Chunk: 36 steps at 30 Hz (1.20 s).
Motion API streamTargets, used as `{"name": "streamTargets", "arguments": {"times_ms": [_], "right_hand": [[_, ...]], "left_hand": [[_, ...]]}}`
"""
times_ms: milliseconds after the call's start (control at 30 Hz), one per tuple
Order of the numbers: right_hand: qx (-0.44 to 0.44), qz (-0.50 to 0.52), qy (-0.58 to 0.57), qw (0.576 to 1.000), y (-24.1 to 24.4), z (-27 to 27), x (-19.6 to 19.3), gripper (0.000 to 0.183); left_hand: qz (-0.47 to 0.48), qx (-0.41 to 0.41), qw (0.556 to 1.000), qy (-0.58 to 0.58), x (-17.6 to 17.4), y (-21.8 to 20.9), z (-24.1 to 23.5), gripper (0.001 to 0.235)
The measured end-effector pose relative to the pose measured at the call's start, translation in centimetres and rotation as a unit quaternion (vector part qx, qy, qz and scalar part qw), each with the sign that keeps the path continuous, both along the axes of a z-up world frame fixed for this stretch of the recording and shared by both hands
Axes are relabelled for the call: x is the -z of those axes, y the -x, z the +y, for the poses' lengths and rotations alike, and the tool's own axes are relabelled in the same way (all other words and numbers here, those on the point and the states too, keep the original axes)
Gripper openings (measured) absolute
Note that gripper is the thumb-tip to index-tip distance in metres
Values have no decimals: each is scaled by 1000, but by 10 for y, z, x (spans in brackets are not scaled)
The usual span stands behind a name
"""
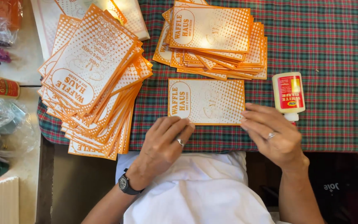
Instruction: Applying glue to paper bags and folding them to complete the assembly process
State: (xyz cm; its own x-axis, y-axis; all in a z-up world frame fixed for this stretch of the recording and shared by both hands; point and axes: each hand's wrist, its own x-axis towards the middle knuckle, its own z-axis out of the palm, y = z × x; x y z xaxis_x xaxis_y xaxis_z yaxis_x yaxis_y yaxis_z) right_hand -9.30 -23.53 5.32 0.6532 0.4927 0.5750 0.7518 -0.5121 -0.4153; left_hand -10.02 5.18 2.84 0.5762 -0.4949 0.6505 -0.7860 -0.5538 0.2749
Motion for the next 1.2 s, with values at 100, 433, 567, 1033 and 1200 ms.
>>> {"name": "streamTargets", "arguments": {"times_ms": [100,433,567,1033,1200], "right_hand": [[-18,13,41,999,2,-8,19,23],[-21,21,63,998,-2,-6,20,23],[-10,15,75,997,-3,-3,18,22],[13,38,70,997,-3,0,16,24],[7,44,56,997,-4,-1,18,19]], "left_hand": [[27,4,1000,-15,14,-2,9,17],[60,-18,997,-45,29,-9,12,18],[47,-34,997,-57,30,-10,10,18],[61,-27,996,-57,34,-13,18,24],[74,-21,997,-16,34,-15,19,24]]}}
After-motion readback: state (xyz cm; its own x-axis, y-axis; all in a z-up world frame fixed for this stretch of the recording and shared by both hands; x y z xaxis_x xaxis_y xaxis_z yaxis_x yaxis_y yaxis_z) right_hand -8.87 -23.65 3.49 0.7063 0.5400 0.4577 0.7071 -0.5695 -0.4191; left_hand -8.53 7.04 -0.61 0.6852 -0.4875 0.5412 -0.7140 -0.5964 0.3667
